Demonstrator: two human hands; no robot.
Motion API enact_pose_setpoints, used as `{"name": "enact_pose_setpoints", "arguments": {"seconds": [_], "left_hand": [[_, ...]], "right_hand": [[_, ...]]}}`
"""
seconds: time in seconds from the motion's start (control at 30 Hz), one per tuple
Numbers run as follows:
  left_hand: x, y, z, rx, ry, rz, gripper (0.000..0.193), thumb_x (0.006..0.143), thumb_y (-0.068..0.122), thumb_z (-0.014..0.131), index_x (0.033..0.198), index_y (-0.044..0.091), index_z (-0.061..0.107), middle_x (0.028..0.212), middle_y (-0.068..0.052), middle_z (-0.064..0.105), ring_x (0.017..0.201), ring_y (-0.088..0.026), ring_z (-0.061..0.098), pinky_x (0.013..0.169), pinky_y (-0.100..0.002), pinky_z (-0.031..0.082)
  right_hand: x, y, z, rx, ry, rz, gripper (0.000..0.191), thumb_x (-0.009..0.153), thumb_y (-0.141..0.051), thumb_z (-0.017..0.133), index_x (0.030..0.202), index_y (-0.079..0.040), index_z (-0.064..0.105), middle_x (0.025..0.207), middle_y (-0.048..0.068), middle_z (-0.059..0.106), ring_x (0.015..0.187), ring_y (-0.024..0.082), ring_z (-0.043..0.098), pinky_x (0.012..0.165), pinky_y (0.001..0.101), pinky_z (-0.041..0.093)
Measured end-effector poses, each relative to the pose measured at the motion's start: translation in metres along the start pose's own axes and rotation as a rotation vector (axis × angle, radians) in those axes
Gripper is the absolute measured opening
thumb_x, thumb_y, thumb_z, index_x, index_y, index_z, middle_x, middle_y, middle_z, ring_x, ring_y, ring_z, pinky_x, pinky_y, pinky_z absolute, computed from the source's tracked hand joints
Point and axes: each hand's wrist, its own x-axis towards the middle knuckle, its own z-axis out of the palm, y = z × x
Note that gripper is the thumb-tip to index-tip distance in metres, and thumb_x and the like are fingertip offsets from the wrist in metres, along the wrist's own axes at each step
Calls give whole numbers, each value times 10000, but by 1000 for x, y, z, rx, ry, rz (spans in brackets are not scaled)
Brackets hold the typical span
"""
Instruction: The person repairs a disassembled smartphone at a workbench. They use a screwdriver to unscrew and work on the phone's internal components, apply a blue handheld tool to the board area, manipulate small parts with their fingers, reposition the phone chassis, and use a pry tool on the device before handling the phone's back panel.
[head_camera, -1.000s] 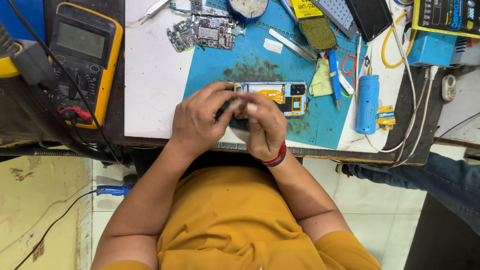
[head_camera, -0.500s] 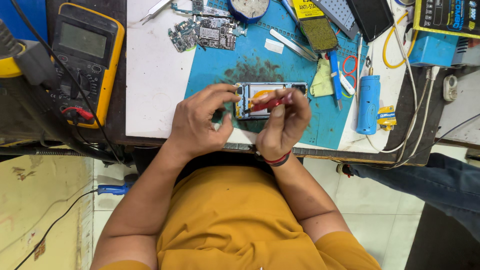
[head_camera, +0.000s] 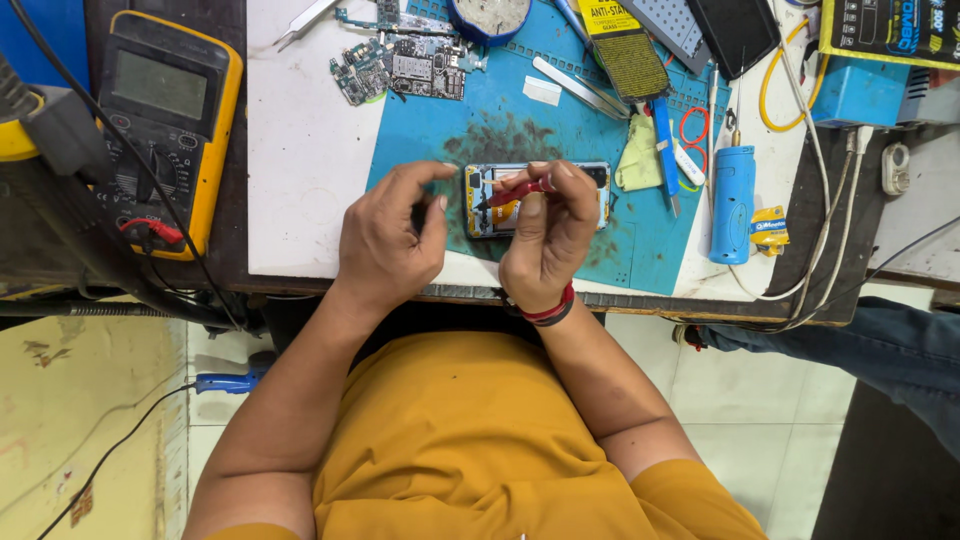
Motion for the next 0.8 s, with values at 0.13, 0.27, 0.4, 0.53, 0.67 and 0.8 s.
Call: {"name": "enact_pose_setpoints", "arguments": {"seconds": [0.13,0.27,0.4,0.53,0.67,0.8], "left_hand": [[3,3,-1,29,-7,79,320,883,-49,663,1186,49,630,1105,-123,728,817,-230,744,713,-342,598],[2,5,-3,34,-32,67,304,883,-36,672,1172,50,633,1094,-120,730,815,-242,738,715,-352,588],[3,3,-2,72,-36,90,287,888,-21,680,1162,54,643,1061,-121,733,851,-279,730,747,-375,584],[3,3,0,115,-19,129,260,903,-1,692,1151,65,653,1015,-126,733,896,-319,721,767,-402,574],[4,4,2,130,-18,129,258,890,-6,684,1140,51,656,957,-130,727,846,-333,707,725,-417,558],[5,4,3,126,-21,113,260,893,-8,685,1144,57,663,925,-126,723,823,-328,707,712,-416,558]], "right_hand": [[2,-2,0,-25,-44,13,383,1160,33,459,1508,-116,406,1366,89,496,1084,185,644,986,363,584],[6,-9,2,-69,-65,-9,371,1144,39,502,1473,-123,443,1389,96,497,1087,181,649,968,351,596],[18,-22,-2,-408,-181,-266,320,1015,-1,716,1276,-104,561,1155,119,596,1019,243,655,914,368,579],[36,-32,-5,-438,-301,-273,287,940,7,774,1178,-101,655,1020,109,688,922,258,684,828,377,582],[53,-28,-5,-244,-389,-174,324,969,68,679,1237,-99,606,1097,137,692,1015,299,705,846,372,585],[49,-24,-1,-374,-338,-280,348,927,-18,811,1209,-149,654,990,88,687,857,253,658,764,344,534]]}}
